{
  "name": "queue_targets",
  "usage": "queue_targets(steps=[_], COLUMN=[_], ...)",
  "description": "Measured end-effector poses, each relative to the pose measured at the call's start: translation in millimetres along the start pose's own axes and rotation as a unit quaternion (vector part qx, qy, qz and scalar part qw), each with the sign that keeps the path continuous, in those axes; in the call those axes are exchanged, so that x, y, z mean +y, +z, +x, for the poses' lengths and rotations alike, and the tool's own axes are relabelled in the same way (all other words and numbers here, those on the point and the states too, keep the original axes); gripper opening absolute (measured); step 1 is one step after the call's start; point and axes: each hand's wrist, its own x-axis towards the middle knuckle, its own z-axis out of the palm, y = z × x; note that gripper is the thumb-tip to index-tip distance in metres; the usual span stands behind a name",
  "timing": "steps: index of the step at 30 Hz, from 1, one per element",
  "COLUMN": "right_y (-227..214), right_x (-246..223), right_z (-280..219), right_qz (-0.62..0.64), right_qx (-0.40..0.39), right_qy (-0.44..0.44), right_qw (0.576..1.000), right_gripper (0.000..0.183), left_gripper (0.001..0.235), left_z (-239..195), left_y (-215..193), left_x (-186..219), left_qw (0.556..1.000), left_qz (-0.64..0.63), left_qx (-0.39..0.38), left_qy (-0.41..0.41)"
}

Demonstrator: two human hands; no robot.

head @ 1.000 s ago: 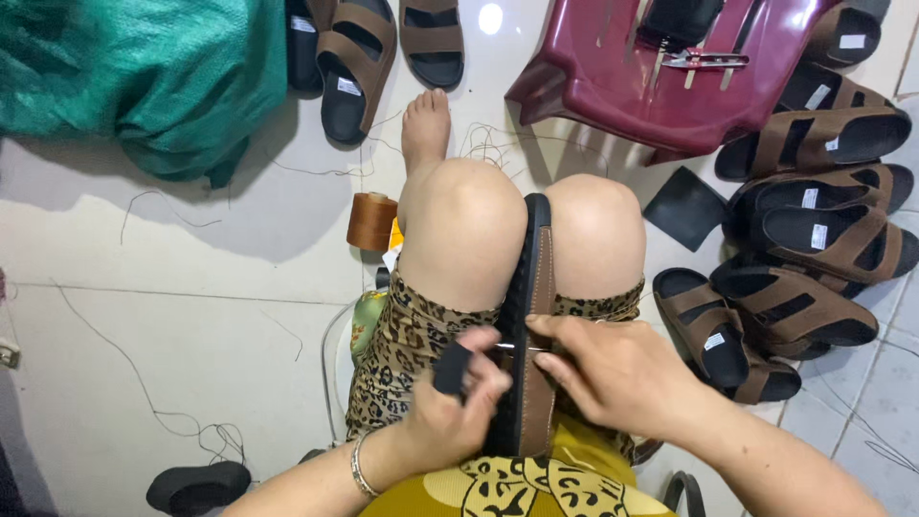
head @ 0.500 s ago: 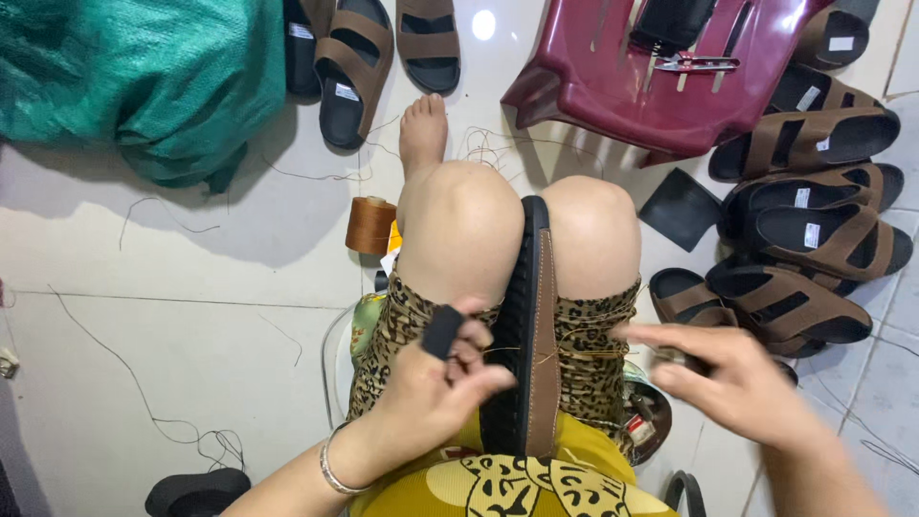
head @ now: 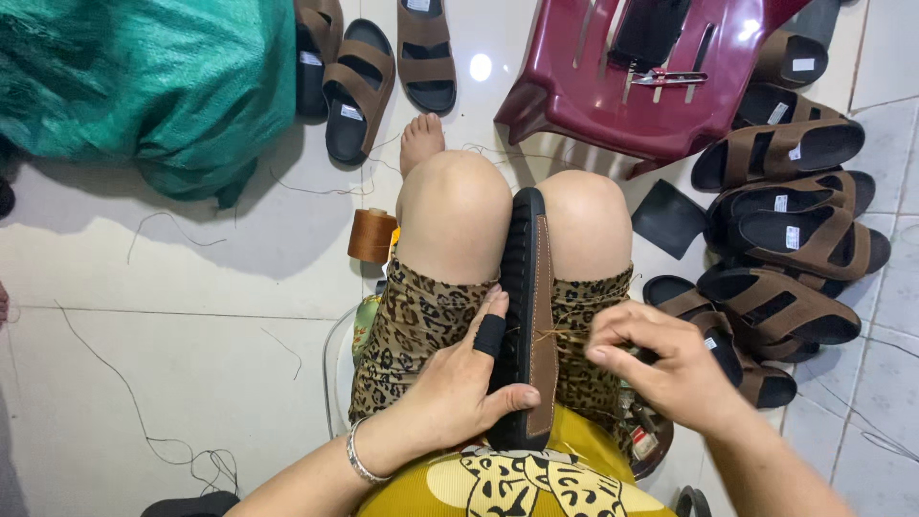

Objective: The person sits on the floor and sews a brown sandal sole using a needle and thread. They repeatedly push the needle through the sole and pull the thread to stitch the sandal while surrounded by other sandals.

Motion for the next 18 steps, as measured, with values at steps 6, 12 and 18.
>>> queue_targets(steps=[6,12,18], right_y=[17.4,35.4,32.1], right_x=[7.5,-3.1,2.4], right_z=[0.2,-2.5,-17.4], right_qz=[0.126,-0.005,0.002], right_qx=[0.147,0.094,0.023], right_qy=[-0.002,-0.054,-0.015], right_qw=[0.981,0.994,1.000], right_gripper=[0.028,0.019,0.038], left_gripper=[0.106,0.105,0.105], left_z=[-3.0,-9.7,-34.5], left_y=[10.1,17.6,29.3], left_x=[-3.9,-5.8,-8.3], left_qw=[0.990,0.983,0.968], left_qz=[-0.107,-0.106,-0.199], left_qx=[0.076,0.135,0.104], left_qy=[-0.061,-0.065,-0.111])
